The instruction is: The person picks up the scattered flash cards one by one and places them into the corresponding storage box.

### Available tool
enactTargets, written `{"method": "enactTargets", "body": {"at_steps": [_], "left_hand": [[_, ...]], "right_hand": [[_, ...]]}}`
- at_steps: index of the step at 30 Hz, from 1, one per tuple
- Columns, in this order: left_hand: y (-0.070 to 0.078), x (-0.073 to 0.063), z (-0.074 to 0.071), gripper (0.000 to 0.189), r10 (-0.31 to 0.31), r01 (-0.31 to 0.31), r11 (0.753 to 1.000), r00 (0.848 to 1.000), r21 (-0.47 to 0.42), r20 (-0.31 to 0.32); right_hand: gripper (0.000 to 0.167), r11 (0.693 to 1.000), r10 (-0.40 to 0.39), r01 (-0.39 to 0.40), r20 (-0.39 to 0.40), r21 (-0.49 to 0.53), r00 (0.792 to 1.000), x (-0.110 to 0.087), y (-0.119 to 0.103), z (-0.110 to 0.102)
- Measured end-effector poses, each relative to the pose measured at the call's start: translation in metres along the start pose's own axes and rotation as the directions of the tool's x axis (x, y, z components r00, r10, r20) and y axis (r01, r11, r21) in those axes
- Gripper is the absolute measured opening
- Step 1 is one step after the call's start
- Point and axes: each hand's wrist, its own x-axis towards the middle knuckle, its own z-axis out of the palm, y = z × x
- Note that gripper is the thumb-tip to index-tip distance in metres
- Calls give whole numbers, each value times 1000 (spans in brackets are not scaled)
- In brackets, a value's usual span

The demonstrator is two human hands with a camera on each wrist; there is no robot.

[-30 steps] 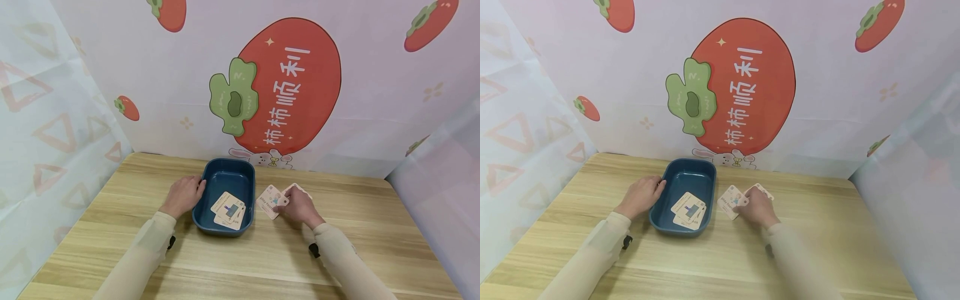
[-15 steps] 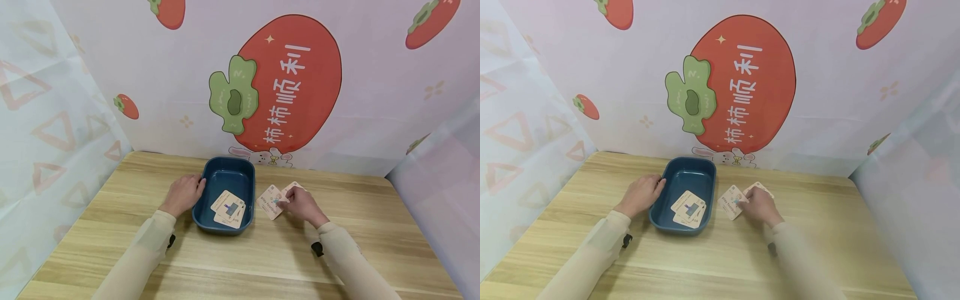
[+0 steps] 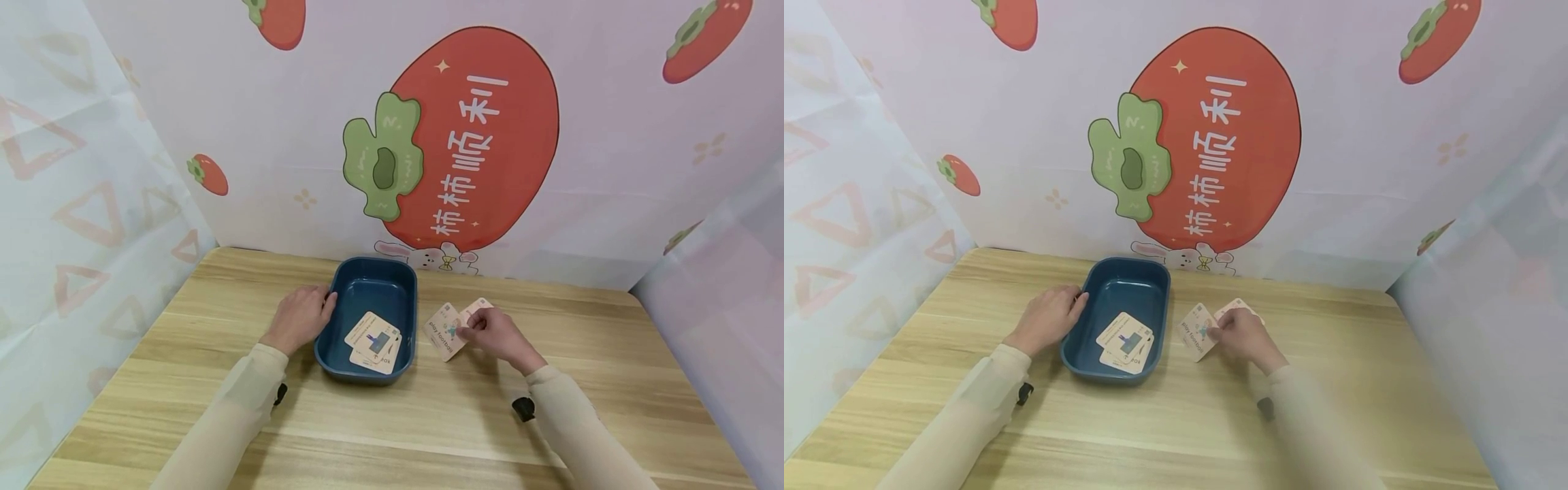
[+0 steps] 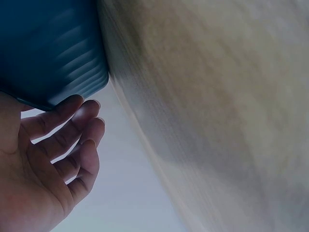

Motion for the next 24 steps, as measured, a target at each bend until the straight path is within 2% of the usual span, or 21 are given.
{"method": "enactTargets", "body": {"at_steps": [14,24], "left_hand": [[0,1,-1,29,-6,6,1000,1000,-3,11],[1,0,-1,30,-16,17,1000,1000,-7,17]], "right_hand": [[21,1000,-7,7,-32,-10,999,-11,-5,-8],[17,995,-94,97,-104,18,990,-16,-11,-14]]}}
